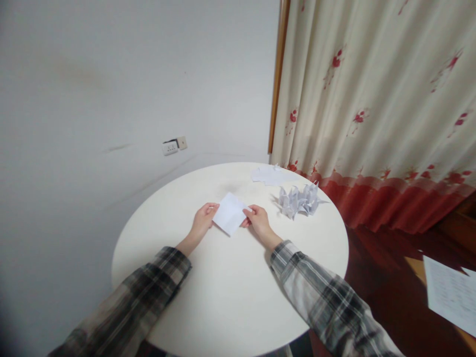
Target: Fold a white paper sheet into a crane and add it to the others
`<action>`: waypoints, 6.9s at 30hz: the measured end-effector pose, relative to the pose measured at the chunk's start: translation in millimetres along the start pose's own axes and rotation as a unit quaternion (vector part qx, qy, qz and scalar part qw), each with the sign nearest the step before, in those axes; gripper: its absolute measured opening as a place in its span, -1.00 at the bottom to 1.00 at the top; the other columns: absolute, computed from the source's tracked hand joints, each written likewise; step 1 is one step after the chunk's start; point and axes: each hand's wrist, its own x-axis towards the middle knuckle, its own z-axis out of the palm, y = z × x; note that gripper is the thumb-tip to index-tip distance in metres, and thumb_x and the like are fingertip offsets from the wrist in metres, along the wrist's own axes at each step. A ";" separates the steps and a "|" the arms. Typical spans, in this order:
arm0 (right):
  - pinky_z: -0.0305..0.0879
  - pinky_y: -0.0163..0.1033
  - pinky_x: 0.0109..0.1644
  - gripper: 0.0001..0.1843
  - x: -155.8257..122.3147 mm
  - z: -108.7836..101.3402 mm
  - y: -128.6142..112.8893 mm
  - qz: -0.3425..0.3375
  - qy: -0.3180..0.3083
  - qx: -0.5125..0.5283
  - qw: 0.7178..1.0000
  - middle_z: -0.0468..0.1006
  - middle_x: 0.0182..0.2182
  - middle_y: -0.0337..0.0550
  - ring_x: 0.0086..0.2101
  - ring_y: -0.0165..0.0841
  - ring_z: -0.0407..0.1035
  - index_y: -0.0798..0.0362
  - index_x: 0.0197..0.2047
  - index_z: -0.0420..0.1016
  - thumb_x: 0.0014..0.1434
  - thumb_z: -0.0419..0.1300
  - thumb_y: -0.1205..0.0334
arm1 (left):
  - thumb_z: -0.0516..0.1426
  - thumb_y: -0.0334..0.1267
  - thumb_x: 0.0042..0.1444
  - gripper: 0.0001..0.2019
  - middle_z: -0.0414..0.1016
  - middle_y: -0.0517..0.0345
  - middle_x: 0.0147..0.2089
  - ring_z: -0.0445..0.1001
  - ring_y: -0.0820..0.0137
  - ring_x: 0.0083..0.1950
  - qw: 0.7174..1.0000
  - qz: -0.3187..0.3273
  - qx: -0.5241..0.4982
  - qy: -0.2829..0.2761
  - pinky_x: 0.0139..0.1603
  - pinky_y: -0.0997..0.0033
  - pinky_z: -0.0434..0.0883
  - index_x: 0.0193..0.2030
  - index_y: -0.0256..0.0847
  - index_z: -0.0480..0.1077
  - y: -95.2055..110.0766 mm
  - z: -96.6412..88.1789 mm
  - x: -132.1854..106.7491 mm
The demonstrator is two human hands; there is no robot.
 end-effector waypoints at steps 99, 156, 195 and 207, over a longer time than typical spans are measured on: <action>0.31 -0.24 -0.32 -0.66 -4.3 2.5 -0.2 0.008 -0.057 0.026 0.998 0.57 -0.42 -0.06 -0.47 -0.35 0.40 0.20 -0.41 0.52 -0.29 0.35 0.17 | 0.32 -0.17 -0.37 -0.54 0.54 -0.03 -0.24 0.50 0.25 -0.29 0.976 -0.098 -0.069 -0.182 -0.29 0.34 0.40 -0.26 -0.34 0.44 12.6 3.9 -14.1; 0.31 -0.17 -0.11 -0.73 7.3 -3.2 4.0 -0.028 0.077 0.127 0.989 0.57 -0.28 -0.06 -0.31 -0.28 0.44 0.17 -0.35 0.51 -0.22 0.30 0.33 | 0.27 -0.32 -0.20 -0.73 0.51 0.05 -0.25 0.42 0.42 -0.25 0.932 -0.115 -0.258 -0.229 -0.14 0.47 0.29 -0.29 -0.33 0.41 18.8 0.3 -12.8; 0.26 -0.29 -0.41 -0.69 -6.0 8.2 3.0 -0.008 -0.044 -0.010 0.999 0.56 -0.47 -0.09 -0.51 -0.39 0.36 0.21 -0.43 0.50 -0.27 0.32 0.17 | 0.31 -0.25 -0.27 -0.56 0.51 -0.07 -0.15 0.49 0.21 -0.20 0.953 -0.134 -0.152 -0.227 -0.16 0.30 0.40 -0.17 -0.34 0.42 23.1 3.0 -21.7; 0.17 -0.39 -0.52 -0.80 -2.2 3.5 2.9 -0.007 -0.084 -0.112 0.990 0.47 -0.59 -0.22 -0.60 -0.48 0.26 0.20 -0.51 0.45 -0.26 0.27 0.26 | 0.33 -0.29 -0.36 -0.60 0.55 0.01 -0.28 0.50 0.23 -0.28 0.967 -0.139 -0.096 -0.189 -0.29 0.36 0.40 -0.29 -0.34 0.45 21.0 5.1 -21.7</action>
